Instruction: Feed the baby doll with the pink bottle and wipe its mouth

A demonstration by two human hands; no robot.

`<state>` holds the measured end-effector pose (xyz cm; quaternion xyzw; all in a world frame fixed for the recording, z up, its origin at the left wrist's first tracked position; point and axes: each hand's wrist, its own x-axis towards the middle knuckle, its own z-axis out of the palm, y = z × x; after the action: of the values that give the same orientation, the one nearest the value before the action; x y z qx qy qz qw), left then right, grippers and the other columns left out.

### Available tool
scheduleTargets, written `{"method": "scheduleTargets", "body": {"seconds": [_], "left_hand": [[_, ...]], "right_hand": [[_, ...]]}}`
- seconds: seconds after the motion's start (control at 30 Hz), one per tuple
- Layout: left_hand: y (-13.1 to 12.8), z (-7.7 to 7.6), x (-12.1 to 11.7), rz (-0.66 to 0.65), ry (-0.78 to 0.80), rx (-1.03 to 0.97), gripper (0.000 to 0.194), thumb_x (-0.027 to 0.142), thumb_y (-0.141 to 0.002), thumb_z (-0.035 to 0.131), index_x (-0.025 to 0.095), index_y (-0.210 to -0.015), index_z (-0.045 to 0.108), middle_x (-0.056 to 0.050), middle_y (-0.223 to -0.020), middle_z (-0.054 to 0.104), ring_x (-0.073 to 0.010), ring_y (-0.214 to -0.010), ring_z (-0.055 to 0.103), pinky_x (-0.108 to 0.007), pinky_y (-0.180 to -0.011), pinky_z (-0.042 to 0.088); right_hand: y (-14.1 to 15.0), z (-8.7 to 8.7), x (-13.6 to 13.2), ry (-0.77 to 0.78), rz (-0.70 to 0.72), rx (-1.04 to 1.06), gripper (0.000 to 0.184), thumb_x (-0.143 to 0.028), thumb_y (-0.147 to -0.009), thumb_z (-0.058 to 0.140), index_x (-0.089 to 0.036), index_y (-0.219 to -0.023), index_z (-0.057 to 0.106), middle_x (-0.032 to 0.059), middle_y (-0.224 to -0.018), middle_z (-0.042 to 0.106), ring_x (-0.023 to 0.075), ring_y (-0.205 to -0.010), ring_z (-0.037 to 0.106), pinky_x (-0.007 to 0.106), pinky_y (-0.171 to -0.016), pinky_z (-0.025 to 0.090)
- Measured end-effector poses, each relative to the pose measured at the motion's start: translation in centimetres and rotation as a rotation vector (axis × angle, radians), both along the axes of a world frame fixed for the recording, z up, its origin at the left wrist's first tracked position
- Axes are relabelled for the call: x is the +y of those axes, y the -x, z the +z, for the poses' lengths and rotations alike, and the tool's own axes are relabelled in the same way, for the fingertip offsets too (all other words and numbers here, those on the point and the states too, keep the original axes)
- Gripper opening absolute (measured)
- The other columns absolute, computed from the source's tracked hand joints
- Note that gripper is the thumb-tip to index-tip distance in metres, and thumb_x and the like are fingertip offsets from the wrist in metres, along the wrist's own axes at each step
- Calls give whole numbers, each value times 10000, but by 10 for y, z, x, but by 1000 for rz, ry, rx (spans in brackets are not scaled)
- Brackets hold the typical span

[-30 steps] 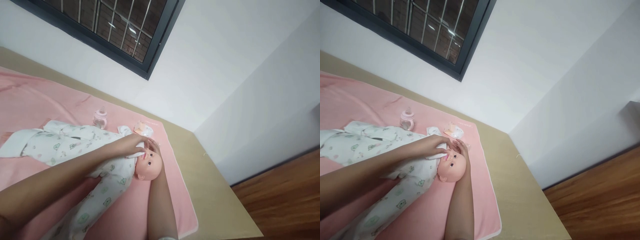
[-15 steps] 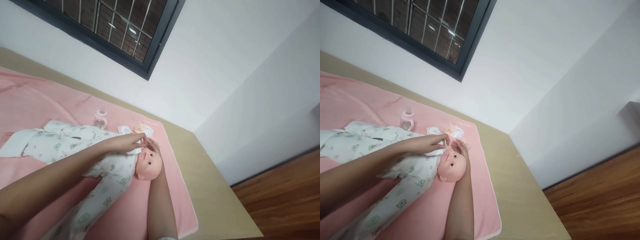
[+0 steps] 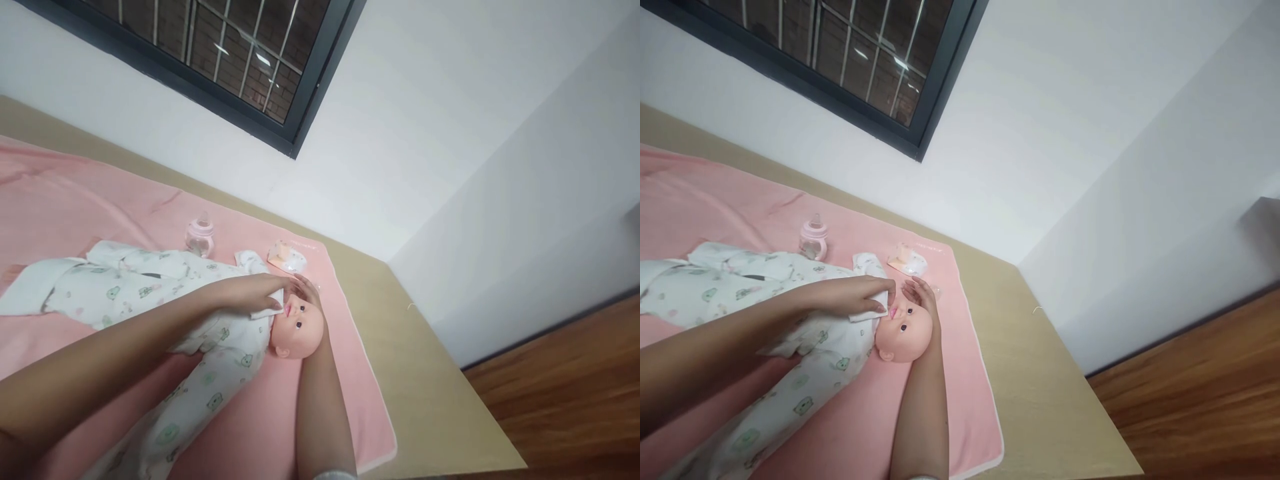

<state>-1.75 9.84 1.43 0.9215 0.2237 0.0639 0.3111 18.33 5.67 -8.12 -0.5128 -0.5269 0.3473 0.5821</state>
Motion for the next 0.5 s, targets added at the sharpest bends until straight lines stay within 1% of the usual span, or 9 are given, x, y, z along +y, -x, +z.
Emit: {"method": "scheduleTargets", "body": {"seconds": [0.13,0.27,0.4,0.5], "left_hand": [[-3,-6,2,-6,0,-40,137,231,-816,529,206,-935,592,-25,-911,641,-213,-824,595,-261,-661,401],[-5,-9,3,6,-7,-99,112,234,-799,563,203,-896,607,-23,-943,653,-204,-844,605,-255,-674,407],[-7,-11,0,16,-18,-146,73,223,-794,558,209,-846,607,-6,-891,666,-194,-811,618,-250,-654,404],[-8,-13,0,24,-33,-165,79,208,-776,553,216,-834,606,1,-865,669,-194,-791,619,-251,-638,400]], "right_hand": [[-1,2,-2,-4,31,-12,599,-363,-709,648,-224,-1280,531,85,-1250,608,229,-1228,524,367,-1066,391],[-2,3,-1,2,39,11,582,-395,-715,633,-221,-1263,543,85,-1226,618,226,-1196,552,371,-1066,392],[-2,1,2,6,10,28,529,-368,-734,629,-213,-1236,568,92,-1206,632,222,-1194,549,364,-1052,400],[-2,-1,3,9,8,37,510,-354,-748,624,-210,-1235,570,95,-1200,638,219,-1189,551,361,-1042,409]]}}
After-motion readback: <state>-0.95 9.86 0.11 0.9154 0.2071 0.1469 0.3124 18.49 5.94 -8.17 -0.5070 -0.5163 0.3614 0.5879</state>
